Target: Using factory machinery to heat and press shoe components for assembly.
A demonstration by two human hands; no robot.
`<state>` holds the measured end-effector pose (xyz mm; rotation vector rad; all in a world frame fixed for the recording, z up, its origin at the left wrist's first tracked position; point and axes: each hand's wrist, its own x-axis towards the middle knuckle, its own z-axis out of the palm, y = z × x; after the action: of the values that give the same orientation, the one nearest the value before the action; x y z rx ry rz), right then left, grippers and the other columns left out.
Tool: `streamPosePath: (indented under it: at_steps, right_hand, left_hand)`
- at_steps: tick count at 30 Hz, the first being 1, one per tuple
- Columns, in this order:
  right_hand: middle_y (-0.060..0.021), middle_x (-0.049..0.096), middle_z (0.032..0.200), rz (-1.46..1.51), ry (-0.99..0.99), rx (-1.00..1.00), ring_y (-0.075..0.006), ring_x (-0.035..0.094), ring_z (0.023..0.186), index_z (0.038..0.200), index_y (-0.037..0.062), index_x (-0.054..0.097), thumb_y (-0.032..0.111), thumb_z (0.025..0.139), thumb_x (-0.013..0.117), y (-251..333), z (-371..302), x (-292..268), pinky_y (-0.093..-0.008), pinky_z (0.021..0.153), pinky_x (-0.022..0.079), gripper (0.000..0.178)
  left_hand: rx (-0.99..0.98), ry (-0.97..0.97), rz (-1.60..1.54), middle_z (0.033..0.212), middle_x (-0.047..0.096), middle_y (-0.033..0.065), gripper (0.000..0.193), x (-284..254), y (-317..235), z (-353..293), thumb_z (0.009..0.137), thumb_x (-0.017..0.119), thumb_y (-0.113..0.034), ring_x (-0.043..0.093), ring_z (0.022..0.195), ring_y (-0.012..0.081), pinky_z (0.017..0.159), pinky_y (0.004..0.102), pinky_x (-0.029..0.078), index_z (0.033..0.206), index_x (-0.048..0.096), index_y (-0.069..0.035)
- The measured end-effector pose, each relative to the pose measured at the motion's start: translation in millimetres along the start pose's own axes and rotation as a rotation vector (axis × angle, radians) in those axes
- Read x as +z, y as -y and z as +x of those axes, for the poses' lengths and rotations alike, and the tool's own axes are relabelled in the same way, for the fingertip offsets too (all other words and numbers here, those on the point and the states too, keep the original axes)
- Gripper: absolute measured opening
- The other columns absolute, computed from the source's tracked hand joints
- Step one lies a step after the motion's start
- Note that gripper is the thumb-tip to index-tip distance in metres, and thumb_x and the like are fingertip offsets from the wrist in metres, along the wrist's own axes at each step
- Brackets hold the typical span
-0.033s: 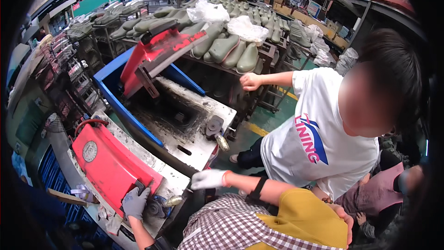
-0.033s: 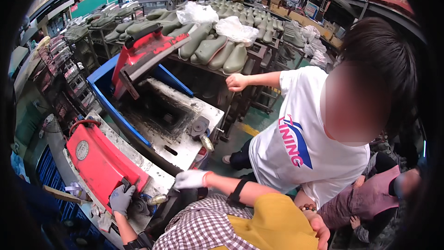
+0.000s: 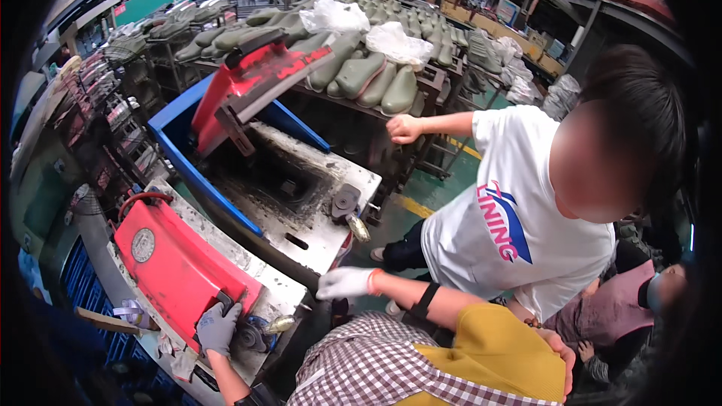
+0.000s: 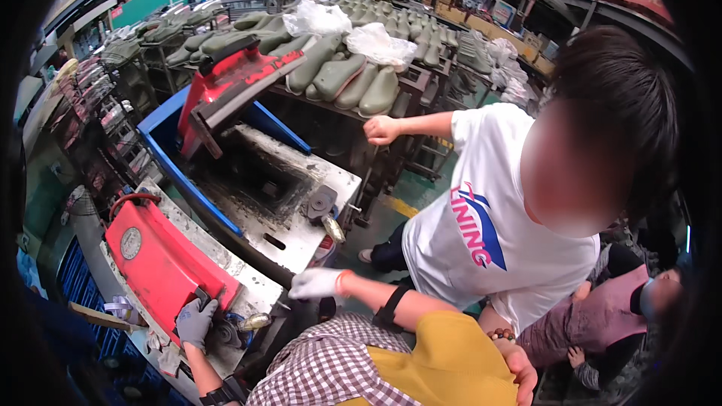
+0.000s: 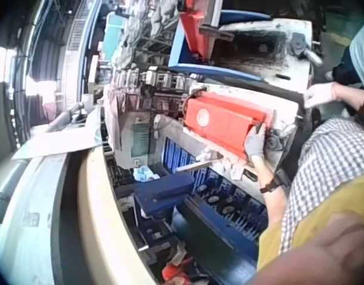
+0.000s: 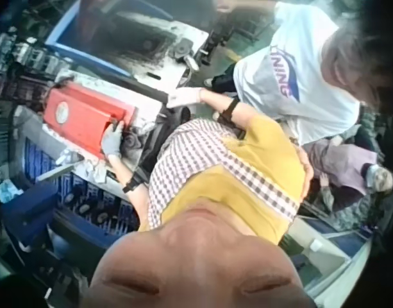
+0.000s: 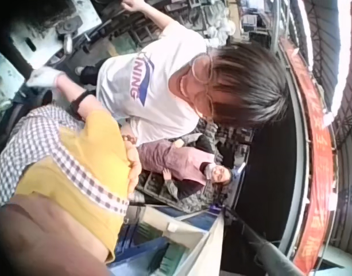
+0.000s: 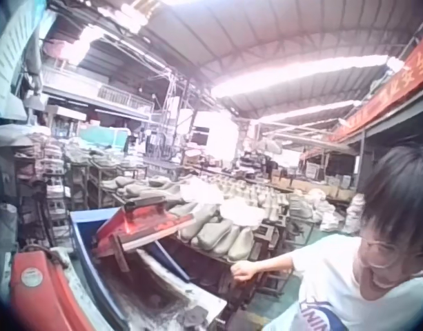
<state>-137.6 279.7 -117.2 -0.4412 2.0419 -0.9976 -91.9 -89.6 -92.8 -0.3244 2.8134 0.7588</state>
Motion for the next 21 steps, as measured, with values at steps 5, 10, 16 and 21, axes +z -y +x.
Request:
streamPosePath:
  at_steps: [5,10,16,21]
  right_hand:
    - [0.002,0.063,0.077,0.47,-0.436,0.184,-0.0072,0.056,0.061,0.092,0.0105,0.066,0.037,0.1,0.058,-50.5,-70.2,-59.8,-0.0254,0.055,0.046,0.029]
    - [0.0063,0.052,0.062,0.842,-1.239,0.275,-0.0075,0.045,0.046,0.082,0.017,0.059,0.045,0.103,0.051,-144.8,-141.3,-82.1,-0.025,0.045,0.036,0.036]
    - [0.0027,0.054,0.059,0.933,-1.456,0.186,-0.0121,0.047,0.044,0.077,0.0142,0.059,0.04,0.104,0.057,-139.8,-95.4,-73.1,-0.029,0.042,0.038,0.038]
    - [-0.0064,0.061,0.074,0.231,-0.319,-0.057,-0.0116,0.058,0.069,0.092,0.0045,0.062,0.042,0.104,0.056,-14.1,-13.0,0.5,-0.0319,0.06,0.046,0.04]
  left_hand:
    - [-0.015,-0.038,-0.054,0.08,0.068,0.0224,0.048,8.0,19.5,0.2,0.089,0.069,-0.048,0.068,0.076,0.0368,0.07,0.0457,0.049,0.089,0.071,-0.001]
    - [0.033,-0.028,-0.09,0.075,0.068,0.018,0.046,7.3,0.8,9.1,0.09,0.071,-0.044,0.066,0.063,0.0304,0.062,0.042,0.048,0.089,0.07,0.002]
    - [0.057,-0.031,-0.02,0.106,0.072,0.0235,0.054,-3.2,11.4,3.8,0.091,0.066,-0.053,0.069,0.103,0.0384,0.088,0.047,0.052,0.107,0.074,-0.002]
    - [0.086,0.014,0.004,0.12,0.072,0.0144,0.06,-9.4,-2.5,-15.9,0.093,0.053,-0.061,0.067,0.115,0.0322,0.098,0.0426,0.051,0.129,0.07,-0.016]
